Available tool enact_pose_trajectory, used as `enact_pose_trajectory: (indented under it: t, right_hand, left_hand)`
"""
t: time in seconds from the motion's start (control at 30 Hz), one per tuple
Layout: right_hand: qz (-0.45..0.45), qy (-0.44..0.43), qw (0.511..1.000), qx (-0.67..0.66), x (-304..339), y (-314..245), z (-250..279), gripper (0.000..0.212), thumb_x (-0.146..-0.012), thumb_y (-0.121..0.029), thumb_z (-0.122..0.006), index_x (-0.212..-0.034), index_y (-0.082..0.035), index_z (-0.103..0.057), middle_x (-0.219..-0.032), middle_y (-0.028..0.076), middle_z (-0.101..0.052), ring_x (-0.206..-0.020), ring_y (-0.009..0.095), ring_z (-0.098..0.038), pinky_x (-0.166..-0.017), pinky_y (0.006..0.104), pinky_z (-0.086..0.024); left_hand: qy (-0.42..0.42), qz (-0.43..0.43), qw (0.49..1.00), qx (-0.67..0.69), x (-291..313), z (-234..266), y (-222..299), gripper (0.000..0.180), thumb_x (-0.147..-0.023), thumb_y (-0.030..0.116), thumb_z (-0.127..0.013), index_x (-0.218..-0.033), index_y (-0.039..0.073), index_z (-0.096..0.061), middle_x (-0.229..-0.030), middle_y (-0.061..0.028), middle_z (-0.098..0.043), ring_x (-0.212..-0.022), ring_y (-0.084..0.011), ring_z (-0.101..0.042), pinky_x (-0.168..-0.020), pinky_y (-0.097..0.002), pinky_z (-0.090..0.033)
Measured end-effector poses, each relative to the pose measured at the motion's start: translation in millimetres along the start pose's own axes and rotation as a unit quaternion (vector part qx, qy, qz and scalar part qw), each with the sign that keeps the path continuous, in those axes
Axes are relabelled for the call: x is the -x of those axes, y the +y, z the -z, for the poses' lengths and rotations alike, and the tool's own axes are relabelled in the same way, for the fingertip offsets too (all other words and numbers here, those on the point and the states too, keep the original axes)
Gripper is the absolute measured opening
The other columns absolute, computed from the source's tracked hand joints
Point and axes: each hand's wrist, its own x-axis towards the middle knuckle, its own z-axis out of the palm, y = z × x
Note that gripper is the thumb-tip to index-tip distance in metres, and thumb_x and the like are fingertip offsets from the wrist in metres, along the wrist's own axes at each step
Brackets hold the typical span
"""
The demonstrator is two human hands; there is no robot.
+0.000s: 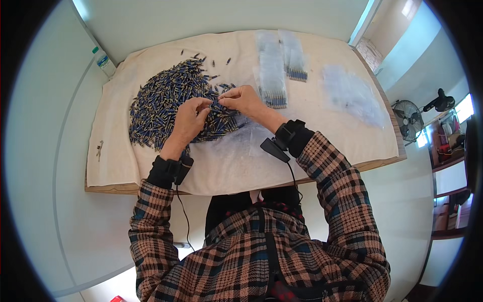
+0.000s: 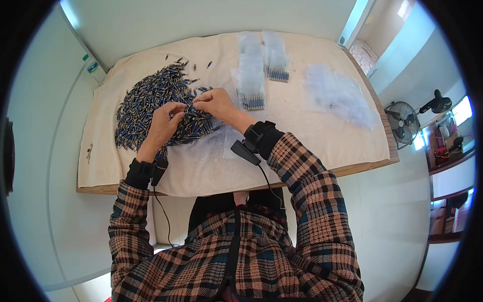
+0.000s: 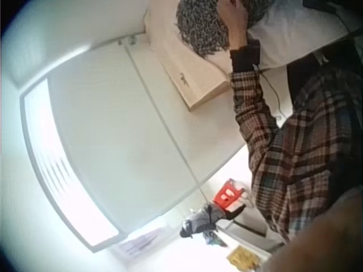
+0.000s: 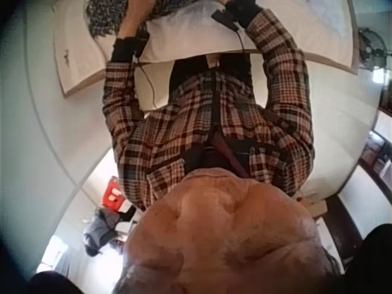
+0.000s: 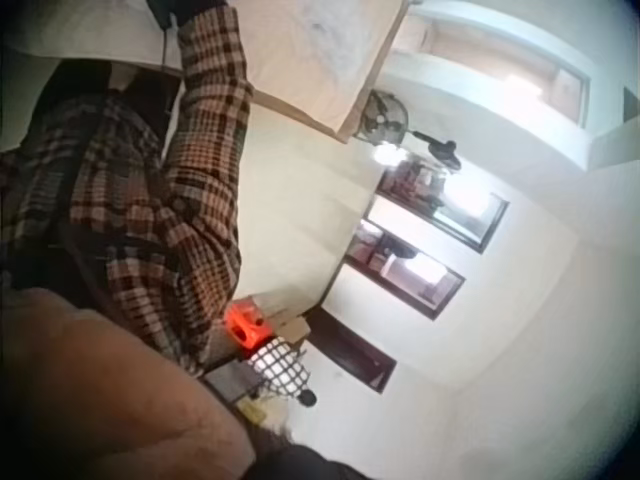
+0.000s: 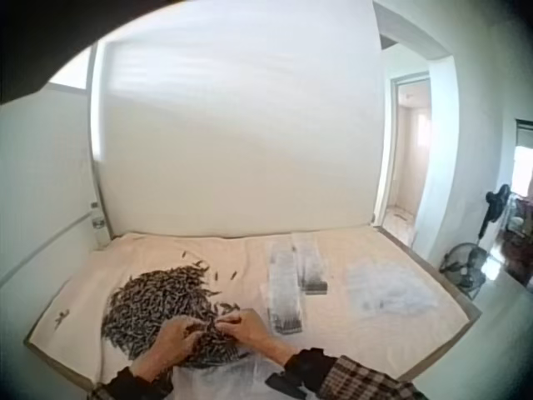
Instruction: The person picks up small blue components by hand, places them into a plastic bag, and then sets the bag onto a stack. This process is repeated by gathering more components from a pile to fill another bag.
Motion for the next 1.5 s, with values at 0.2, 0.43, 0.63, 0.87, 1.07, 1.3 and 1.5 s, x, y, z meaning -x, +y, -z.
enact_pose_trajectory:
  t: [0.2,0.43,0.63,0.87,1.07,1.3,1.5]
  right_hand:
    - [0.025,-0.018,0.997,-0.069,27.0,-23.4,-8.0,0.022,-0.080,-0.016,-0.074,-0.096,-0.001,-0.072,-0.082,0.004,-0.069,-0.072,0.006,-0.059,-0.065,0.0212,-0.049]
    - [0.059,-0.022,0.998,-0.009,74.5,-29.2,-12.8,0.018,-0.079,-0.013,-0.074,-0.089,0.001,-0.071,-0.075,0.002,-0.067,-0.066,0.006,-0.058,-0.059,0.0211,-0.047]
    - [0.051,-0.024,0.998,0.010,109.8,-34.3,-9.1,0.018,-0.078,-0.012,-0.075,-0.090,0.001,-0.071,-0.075,0.003,-0.067,-0.066,0.006,-0.058,-0.059,0.0206,-0.047]
    - [0.048,-0.007,0.996,-0.079,138.8,-25.4,2.8,0.015,-0.082,-0.010,-0.071,-0.093,-0.001,-0.070,-0.076,0.003,-0.067,-0.064,0.007,-0.059,-0.056,0.0197,-0.047]
    - [0.038,0.108,0.982,-0.150,162.5,-17.4,14.0,0.014,-0.086,-0.011,-0.067,-0.094,0.000,-0.070,-0.080,0.004,-0.067,-0.066,0.008,-0.060,-0.054,0.0201,-0.047]
    - [0.000,0.145,0.950,-0.276,185.9,5.4,4.1,0.018,-0.088,-0.012,-0.066,-0.100,0.000,-0.067,-0.084,0.006,-0.068,-0.074,0.011,-0.064,-0.054,0.0199,-0.048]
    - [0.023,0.167,0.942,-0.291,186.7,4.3,-2.9,0.016,-0.086,-0.008,-0.067,-0.098,0.003,-0.066,-0.084,0.008,-0.068,-0.073,0.011,-0.066,-0.054,0.0201,-0.049]
  left_hand:
    - [0.000,0.056,0.991,0.119,9.6,0.8,20.2,0.014,-0.087,0.008,-0.061,-0.099,0.001,-0.065,-0.084,-0.0062,-0.068,-0.072,-0.0135,-0.062,-0.062,-0.0256,-0.048]
    - [-0.060,0.186,0.938,0.286,32.7,0.3,67.8,0.014,-0.089,0.012,-0.062,-0.095,-0.001,-0.064,-0.079,-0.0061,-0.067,-0.061,-0.0097,-0.061,-0.050,-0.0205,-0.046]
    - [-0.061,0.186,0.901,0.387,54.7,-9.0,79.1,0.016,-0.088,0.015,-0.065,-0.089,-0.001,-0.064,-0.078,-0.0085,-0.068,-0.060,-0.0107,-0.064,-0.048,-0.0203,-0.048]
    - [-0.096,0.189,0.896,0.391,66.9,-26.3,86.7,0.017,-0.089,0.016,-0.065,-0.090,0.000,-0.062,-0.081,-0.0092,-0.068,-0.064,-0.0131,-0.065,-0.048,-0.0212,-0.047]
    - [-0.033,0.185,0.887,0.422,72.9,-43.8,99.7,0.013,-0.089,0.013,-0.064,-0.092,-0.001,-0.062,-0.083,-0.0099,-0.068,-0.066,-0.0125,-0.066,-0.051,-0.0211,-0.049]
    - [0.046,0.160,0.860,0.483,79.8,-74.8,108.5,0.015,-0.089,0.013,-0.064,-0.094,-0.001,-0.062,-0.087,-0.0093,-0.068,-0.071,-0.0115,-0.065,-0.054,-0.0204,-0.047]
    - [0.034,0.164,0.865,0.473,84.8,-79.0,107.7,0.014,-0.089,0.012,-0.064,-0.094,-0.001,-0.062,-0.085,-0.0075,-0.067,-0.067,-0.0093,-0.060,-0.052,-0.0197,-0.044]
